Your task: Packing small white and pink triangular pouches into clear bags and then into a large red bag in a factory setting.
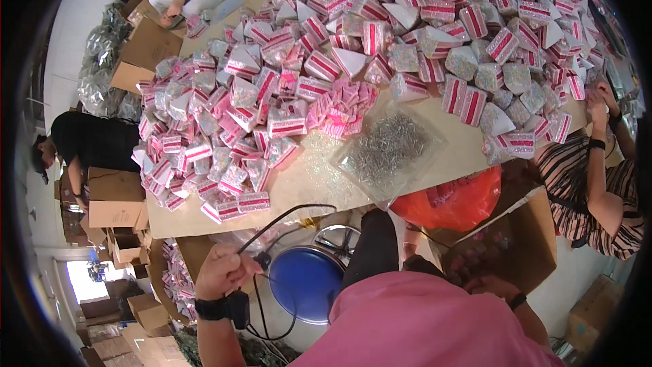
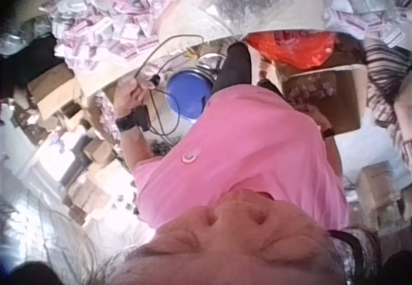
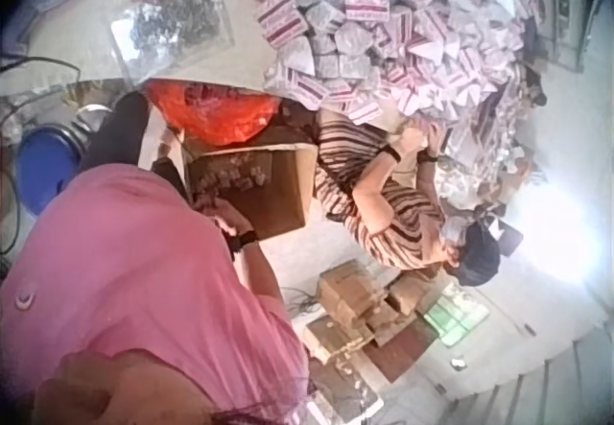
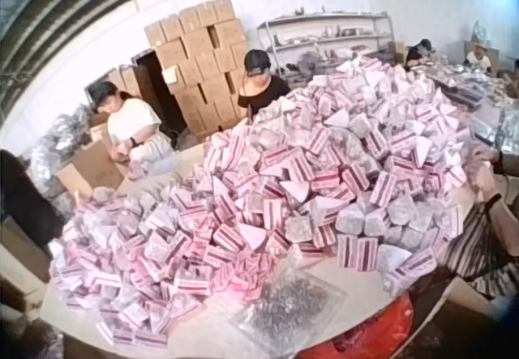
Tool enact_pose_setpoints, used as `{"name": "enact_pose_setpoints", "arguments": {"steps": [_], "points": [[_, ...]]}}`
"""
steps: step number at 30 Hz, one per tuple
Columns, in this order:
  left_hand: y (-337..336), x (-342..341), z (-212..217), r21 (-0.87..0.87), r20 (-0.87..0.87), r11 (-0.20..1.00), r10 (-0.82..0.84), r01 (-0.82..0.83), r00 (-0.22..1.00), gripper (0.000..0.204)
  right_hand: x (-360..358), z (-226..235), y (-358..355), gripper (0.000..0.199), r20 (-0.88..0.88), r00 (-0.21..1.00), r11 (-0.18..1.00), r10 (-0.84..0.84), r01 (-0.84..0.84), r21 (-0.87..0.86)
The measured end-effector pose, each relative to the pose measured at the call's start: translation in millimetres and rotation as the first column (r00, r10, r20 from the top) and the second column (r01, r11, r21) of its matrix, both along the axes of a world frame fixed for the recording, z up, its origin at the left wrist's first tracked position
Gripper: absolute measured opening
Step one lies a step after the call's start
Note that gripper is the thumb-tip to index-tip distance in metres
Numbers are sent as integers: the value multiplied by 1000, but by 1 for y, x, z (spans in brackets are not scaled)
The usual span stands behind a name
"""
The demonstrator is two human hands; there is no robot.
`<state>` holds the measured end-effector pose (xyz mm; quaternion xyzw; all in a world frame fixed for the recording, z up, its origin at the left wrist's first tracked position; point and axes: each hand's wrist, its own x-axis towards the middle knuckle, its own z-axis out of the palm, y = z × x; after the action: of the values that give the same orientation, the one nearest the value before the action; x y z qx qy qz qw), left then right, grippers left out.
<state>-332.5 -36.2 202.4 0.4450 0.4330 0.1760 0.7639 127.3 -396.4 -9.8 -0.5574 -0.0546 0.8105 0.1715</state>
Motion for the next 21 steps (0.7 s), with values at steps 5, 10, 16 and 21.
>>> {"name": "enact_pose_setpoints", "arguments": {"steps": [5, 10, 16, 21], "points": [[30, 35, 54, -112, -446, 926, -372, 361, 814, 35, 6, 27, -4, 20, 422, 788, 695, 449, -605, 389], [68, 100, 9, -393, -492, 581, -788, 713, 371, 35, -7, -9, 9, 17, 655, 444, 594, 612, -804, -10], [145, 120, -54, -412, -152, 374, -927, 831, 342, 36, -68, 4, 67, 25, 746, 516, 803, 420, -594, -41], [190, 130, -81, -490, -107, 296, -954, 820, 281, 36, -117, 14, 108, 33, 766, 549, 887, 336, -457, -62]]}}
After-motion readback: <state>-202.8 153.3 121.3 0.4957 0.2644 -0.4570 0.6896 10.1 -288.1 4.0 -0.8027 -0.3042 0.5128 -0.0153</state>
